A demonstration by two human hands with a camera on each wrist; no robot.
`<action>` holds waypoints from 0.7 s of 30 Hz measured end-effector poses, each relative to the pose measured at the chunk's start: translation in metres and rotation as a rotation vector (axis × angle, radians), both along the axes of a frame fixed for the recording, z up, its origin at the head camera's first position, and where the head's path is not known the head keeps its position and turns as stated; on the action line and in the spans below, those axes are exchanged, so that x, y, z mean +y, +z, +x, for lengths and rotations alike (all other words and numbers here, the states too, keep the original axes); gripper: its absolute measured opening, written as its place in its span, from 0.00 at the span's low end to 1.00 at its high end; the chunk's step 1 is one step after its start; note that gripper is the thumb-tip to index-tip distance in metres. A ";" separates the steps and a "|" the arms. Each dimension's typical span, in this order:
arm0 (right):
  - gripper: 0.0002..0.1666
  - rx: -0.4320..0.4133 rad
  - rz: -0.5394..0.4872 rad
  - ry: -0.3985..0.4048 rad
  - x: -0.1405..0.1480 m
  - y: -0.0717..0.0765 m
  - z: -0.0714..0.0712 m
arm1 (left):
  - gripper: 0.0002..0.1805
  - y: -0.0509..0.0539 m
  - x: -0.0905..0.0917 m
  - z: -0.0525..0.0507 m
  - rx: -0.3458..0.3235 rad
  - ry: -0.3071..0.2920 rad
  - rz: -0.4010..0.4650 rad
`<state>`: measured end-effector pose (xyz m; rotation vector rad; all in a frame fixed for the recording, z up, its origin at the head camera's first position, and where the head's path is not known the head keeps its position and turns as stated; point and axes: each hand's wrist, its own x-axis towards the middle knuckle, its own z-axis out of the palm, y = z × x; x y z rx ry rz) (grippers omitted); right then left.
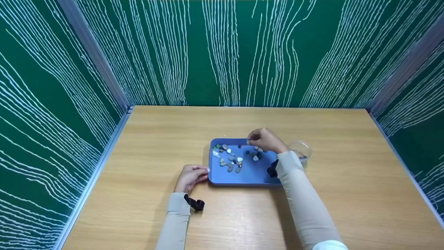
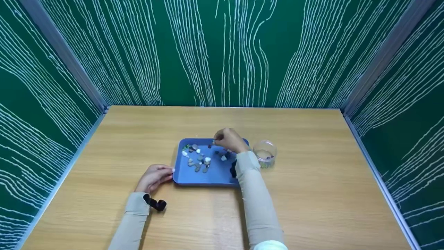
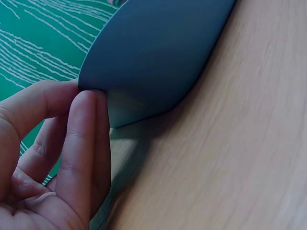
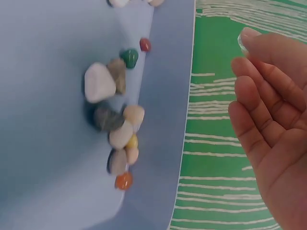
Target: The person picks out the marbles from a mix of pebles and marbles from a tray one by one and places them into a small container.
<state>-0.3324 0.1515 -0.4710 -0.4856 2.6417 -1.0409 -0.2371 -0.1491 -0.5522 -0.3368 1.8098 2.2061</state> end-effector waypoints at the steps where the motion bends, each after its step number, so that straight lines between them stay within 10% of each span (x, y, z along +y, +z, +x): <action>1: 0.10 -0.011 -0.007 -0.004 0.003 0.000 0.000 | 0.08 0.000 0.000 0.000 -0.003 0.001 0.001; 21: 0.12 0.054 -0.017 -0.044 0.049 0.002 0.009 | 0.12 0.000 0.000 0.001 -0.004 0.000 -0.002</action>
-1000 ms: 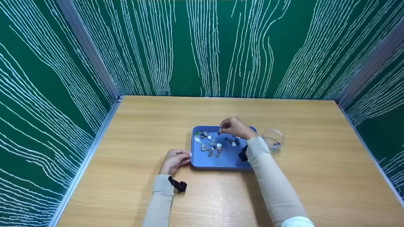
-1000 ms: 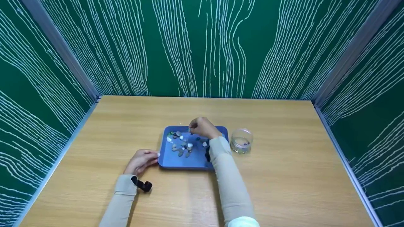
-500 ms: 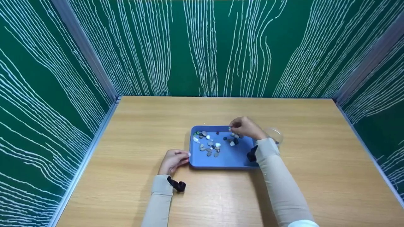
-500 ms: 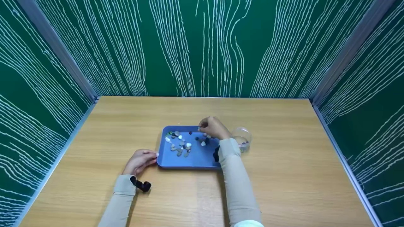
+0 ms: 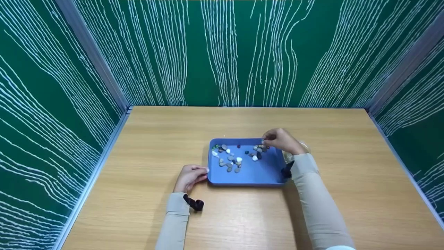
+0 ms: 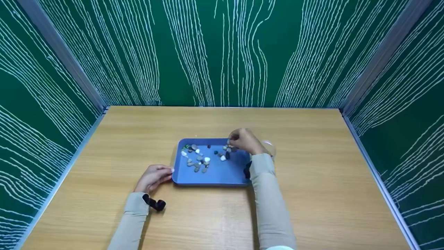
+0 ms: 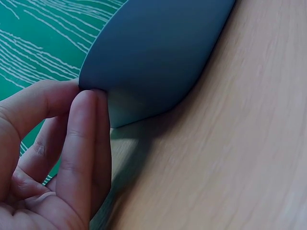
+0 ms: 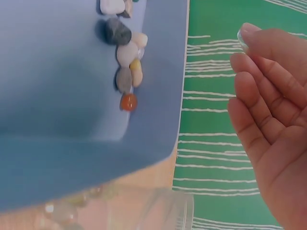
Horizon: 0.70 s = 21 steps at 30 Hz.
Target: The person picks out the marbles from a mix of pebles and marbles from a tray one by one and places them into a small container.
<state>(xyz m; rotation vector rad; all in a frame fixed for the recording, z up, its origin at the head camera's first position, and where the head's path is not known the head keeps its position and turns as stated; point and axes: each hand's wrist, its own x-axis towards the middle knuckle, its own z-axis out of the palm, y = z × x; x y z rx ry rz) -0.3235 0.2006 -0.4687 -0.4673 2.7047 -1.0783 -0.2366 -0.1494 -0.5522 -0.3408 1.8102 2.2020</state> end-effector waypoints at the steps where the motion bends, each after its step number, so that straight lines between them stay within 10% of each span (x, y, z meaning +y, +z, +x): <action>1: 0.12 0.001 0.004 -0.005 0.002 0.000 0.001 | 0.13 0.000 0.000 0.000 0.002 -0.001 -0.001; 21: 0.11 -0.062 -0.005 -0.086 0.041 0.000 0.007 | 0.12 -0.001 0.001 0.000 0.019 -0.007 -0.007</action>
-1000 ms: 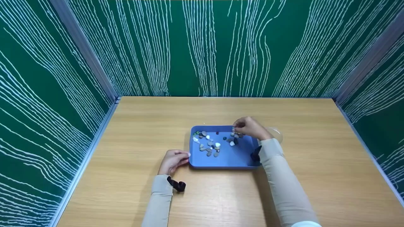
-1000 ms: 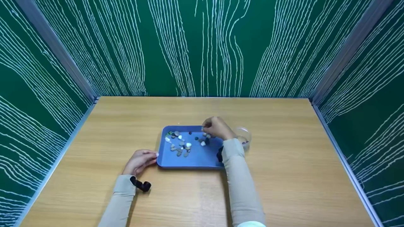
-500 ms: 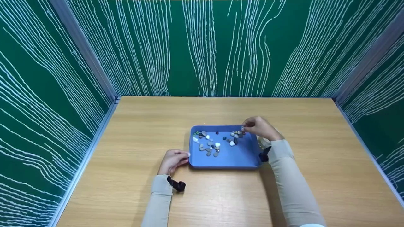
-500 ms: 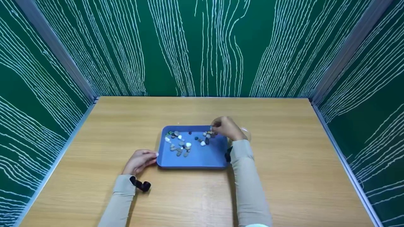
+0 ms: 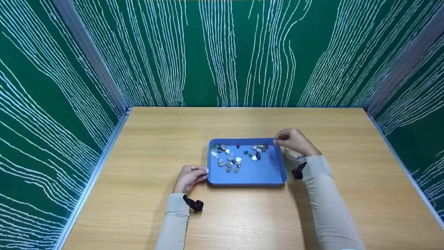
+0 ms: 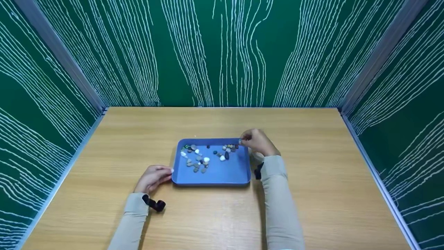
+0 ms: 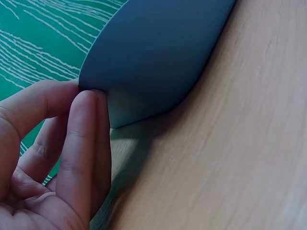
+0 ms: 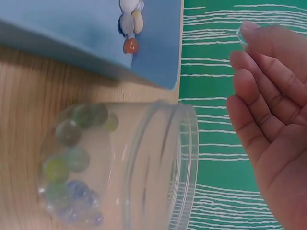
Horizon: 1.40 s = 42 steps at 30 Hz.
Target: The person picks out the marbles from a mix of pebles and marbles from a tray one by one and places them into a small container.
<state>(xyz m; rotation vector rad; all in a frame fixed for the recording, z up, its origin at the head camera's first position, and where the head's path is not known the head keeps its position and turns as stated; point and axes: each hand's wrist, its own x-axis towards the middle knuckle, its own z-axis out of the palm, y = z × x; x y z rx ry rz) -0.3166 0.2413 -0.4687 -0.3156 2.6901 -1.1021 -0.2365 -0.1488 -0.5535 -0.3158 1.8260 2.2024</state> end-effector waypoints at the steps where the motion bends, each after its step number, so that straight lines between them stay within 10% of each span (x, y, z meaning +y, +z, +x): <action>1: 0.11 0.009 -0.005 0.006 0.001 -0.001 0.000 | 0.12 0.000 0.000 0.000 0.001 0.002 -0.001; 42: 0.12 0.014 0.031 -0.072 0.051 -0.026 0.021 | 0.06 -0.001 0.001 -0.001 -0.033 0.033 0.016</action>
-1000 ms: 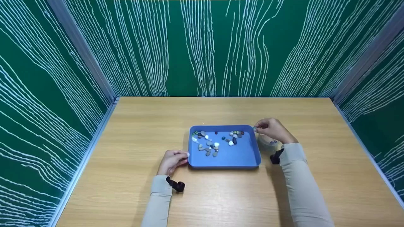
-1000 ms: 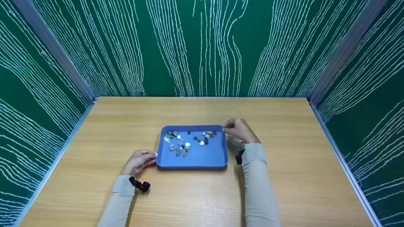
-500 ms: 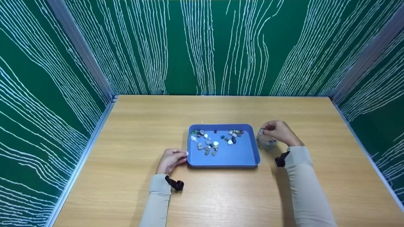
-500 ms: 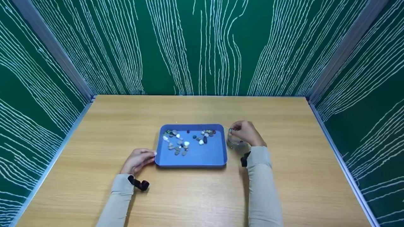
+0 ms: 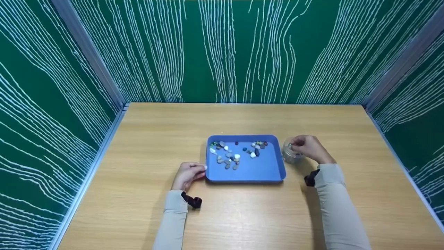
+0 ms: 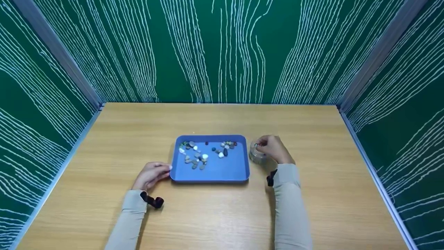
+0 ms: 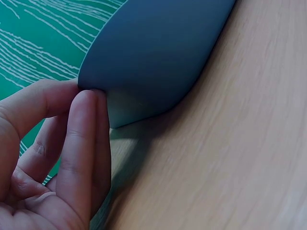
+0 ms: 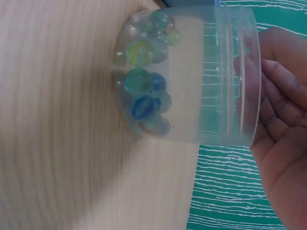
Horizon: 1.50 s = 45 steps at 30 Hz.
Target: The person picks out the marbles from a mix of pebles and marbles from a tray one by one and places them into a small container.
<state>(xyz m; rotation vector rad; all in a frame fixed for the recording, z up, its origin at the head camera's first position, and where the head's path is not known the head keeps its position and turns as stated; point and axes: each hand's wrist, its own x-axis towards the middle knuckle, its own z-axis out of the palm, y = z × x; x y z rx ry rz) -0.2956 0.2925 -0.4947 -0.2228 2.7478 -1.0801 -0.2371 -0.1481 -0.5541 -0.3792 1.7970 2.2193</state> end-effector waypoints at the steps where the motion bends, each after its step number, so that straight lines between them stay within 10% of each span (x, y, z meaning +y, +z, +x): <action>1: 0.12 -0.003 -0.002 -0.005 0.000 0.000 0.000 | 0.07 0.001 0.000 0.000 -0.001 0.000 -0.002; 45: 0.12 -0.007 -0.037 -0.040 -0.007 -0.013 0.006 | 0.08 -0.001 -0.001 -0.001 0.000 -0.009 -0.018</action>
